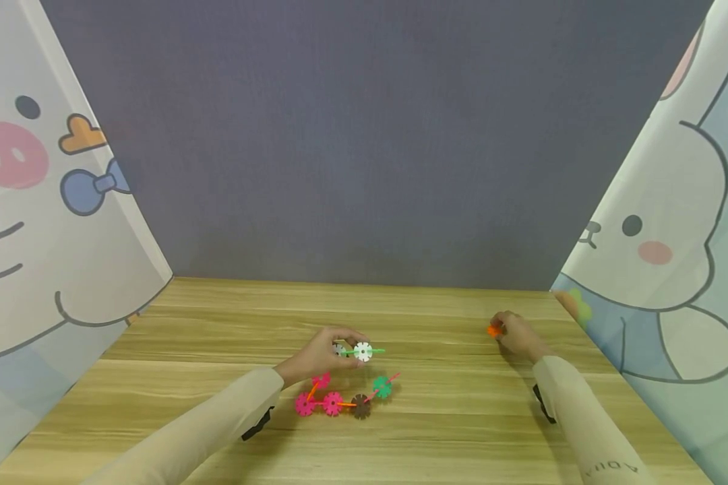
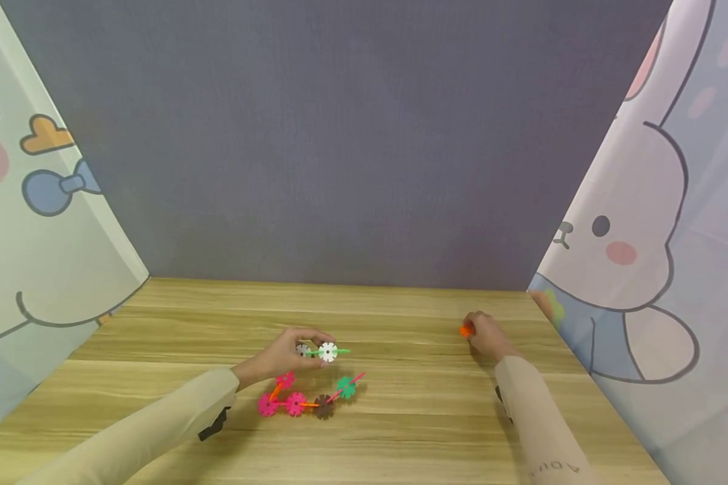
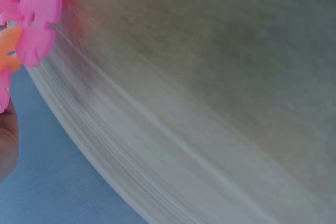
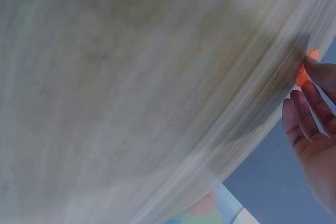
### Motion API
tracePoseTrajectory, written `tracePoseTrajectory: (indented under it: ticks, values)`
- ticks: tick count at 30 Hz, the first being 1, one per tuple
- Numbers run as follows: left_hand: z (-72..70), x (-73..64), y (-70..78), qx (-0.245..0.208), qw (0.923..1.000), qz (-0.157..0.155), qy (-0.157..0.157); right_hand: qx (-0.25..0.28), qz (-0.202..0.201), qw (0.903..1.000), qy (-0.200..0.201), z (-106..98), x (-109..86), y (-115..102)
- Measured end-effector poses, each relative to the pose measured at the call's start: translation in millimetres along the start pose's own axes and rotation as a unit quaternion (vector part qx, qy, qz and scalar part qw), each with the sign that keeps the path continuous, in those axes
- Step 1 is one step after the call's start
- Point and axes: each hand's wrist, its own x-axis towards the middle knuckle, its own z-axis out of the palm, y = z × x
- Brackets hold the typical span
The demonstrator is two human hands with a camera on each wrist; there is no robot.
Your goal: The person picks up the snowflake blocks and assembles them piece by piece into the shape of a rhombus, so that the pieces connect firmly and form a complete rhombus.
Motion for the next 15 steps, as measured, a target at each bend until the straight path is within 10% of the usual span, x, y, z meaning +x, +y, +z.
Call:
tracePoseTrajectory:
  ticks: [15]
  values:
    - [-1.9,-2.5,9.6,-0.001,1.0,-0.001,-0.002,0.034,-0.035,0.9973,0.055,-4.2,2.2,-4.5]
